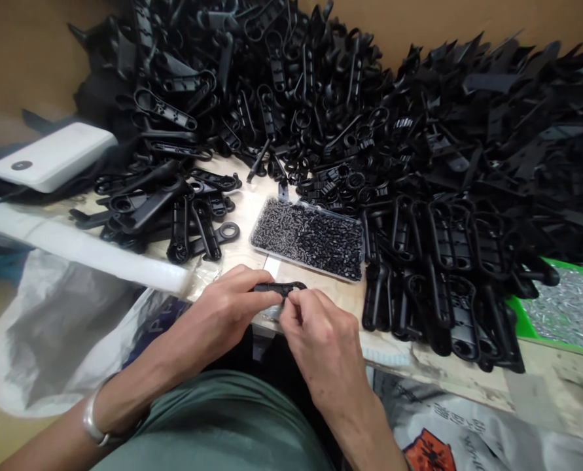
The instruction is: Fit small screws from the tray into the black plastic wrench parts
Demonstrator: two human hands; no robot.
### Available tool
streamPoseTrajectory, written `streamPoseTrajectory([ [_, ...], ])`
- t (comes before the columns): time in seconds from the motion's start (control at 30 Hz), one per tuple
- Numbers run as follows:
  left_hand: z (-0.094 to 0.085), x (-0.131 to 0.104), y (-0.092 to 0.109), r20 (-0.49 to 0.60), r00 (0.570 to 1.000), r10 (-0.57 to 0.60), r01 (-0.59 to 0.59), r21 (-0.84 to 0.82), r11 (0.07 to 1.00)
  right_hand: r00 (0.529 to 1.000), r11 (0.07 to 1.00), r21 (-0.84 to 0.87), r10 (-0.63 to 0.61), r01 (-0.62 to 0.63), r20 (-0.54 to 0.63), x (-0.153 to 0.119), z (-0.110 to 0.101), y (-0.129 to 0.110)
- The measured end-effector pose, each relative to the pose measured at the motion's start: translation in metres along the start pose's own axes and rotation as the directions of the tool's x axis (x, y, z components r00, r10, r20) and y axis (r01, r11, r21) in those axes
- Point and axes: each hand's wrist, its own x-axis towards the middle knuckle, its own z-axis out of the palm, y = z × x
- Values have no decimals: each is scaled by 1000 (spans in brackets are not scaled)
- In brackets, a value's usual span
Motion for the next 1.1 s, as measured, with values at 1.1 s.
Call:
streamPoseTrajectory([
  [1.1,5,-3,-11,67,996,57,-56,-27,998,672,846,175,257,-504,695,34,-27,14],
])
